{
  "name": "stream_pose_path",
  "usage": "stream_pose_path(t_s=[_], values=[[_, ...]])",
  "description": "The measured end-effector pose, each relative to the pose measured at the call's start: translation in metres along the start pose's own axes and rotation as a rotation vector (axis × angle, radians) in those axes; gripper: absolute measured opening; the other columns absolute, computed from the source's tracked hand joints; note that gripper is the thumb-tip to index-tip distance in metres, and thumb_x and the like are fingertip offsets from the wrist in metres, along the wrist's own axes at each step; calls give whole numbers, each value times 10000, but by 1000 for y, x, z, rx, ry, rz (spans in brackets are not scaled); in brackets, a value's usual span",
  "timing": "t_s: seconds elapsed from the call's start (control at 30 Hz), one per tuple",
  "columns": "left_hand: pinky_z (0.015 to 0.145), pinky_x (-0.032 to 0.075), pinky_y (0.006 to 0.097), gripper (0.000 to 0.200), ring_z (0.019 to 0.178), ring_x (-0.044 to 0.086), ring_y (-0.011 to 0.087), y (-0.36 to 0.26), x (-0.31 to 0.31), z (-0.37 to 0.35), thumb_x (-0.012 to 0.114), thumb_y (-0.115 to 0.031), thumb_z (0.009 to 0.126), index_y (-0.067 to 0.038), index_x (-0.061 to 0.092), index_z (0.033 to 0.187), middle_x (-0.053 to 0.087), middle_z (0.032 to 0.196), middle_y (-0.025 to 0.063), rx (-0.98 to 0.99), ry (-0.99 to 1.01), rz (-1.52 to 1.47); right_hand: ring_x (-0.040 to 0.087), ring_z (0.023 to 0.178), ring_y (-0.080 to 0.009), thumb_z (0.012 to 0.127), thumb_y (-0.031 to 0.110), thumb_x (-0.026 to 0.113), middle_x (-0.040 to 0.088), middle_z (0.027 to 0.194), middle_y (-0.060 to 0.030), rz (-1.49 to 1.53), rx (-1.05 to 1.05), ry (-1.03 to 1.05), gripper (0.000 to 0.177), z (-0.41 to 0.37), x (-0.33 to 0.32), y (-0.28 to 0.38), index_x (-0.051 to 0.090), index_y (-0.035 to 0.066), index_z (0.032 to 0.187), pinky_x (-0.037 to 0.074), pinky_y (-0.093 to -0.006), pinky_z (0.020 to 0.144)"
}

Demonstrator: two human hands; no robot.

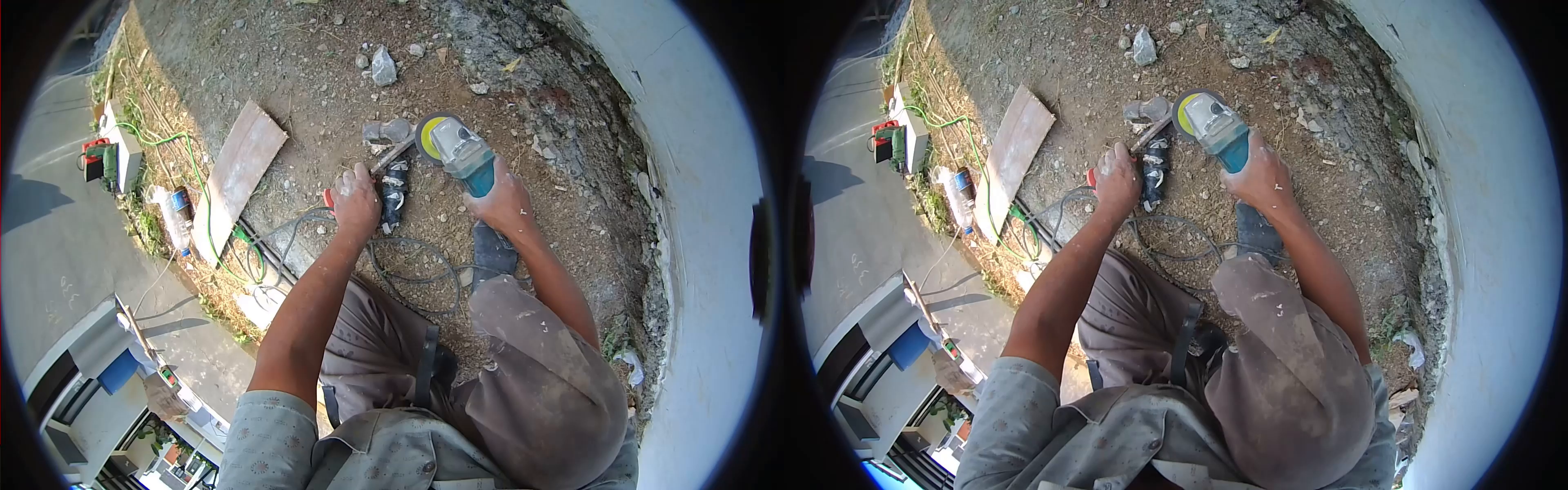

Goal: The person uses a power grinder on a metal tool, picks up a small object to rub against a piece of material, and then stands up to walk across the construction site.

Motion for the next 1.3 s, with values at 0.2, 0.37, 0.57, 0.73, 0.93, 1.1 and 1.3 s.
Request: stream_pose_path(t_s=[0.2,0.37,0.57,0.73,0.93,1.1,1.3], values=[[834,446,493,181,1027,597,354,-1,0,0,540,-140,921,-77,489,1083,603,1027,144,-1,-8,10,655,1033,-459,714,352,785,668,1116,-288,-37,8,8,850,4,-4,-5,413,0,1393,524,-506,905],[830,443,491,184,1025,598,354,0,1,0,542,-140,920,-78,491,1085,604,1025,145,-18,-1,2,652,1041,-457,713,351,789,666,1116,-289,-19,9,-6,849,1,-1,-2,419,-8,1387,520,-506,910],[822,443,491,194,1022,599,355,0,1,0,551,-146,911,-78,491,1083,606,1026,143,0,-15,-6,655,1039,-466,728,315,770,668,1100,-296,2,-3,-53,793,7,-12,-4,415,-8,1360,525,-523,903],[823,443,494,198,1019,600,354,1,2,0,557,-134,902,-77,490,1080,605,1017,142,-7,-14,-5,656,1039,-464,725,307,775,664,1113,-296,4,-10,-35,798,3,-4,-2,418,-12,1363,527,-521,900],[826,444,501,199,1021,602,360,1,0,1,555,-115,894,-77,484,1076,606,1027,145,-5,-12,-19,658,1031,-462,723,314,782,665,1117,-290,18,19,-52,789,10,-6,-7,430,-4,1354,526,-523,899],[825,445,500,198,1030,603,364,1,1,1,553,-108,891,-74,483,1073,607,1033,153,0,7,-30,654,1040,-468,733,308,776,665,1122,-283,-19,0,-64,768,7,-5,-2,435,0,1347,522,-533,909],[828,448,498,189,1028,607,364,1,1,4,542,-115,899,-69,486,1073,610,1031,157,11,9,-17,654,1041,-467,731,304,771,666,1123,-285,-6,43,-73,741,11,-11,-4,447,0,1324,522,-534,903]])
Point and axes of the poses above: each hand's wrist, its own z-axis towards the middle knuckle, its own x-axis out of the palm, y = z × x, the point moved 8 cm from there along z, towards the middle knuckle
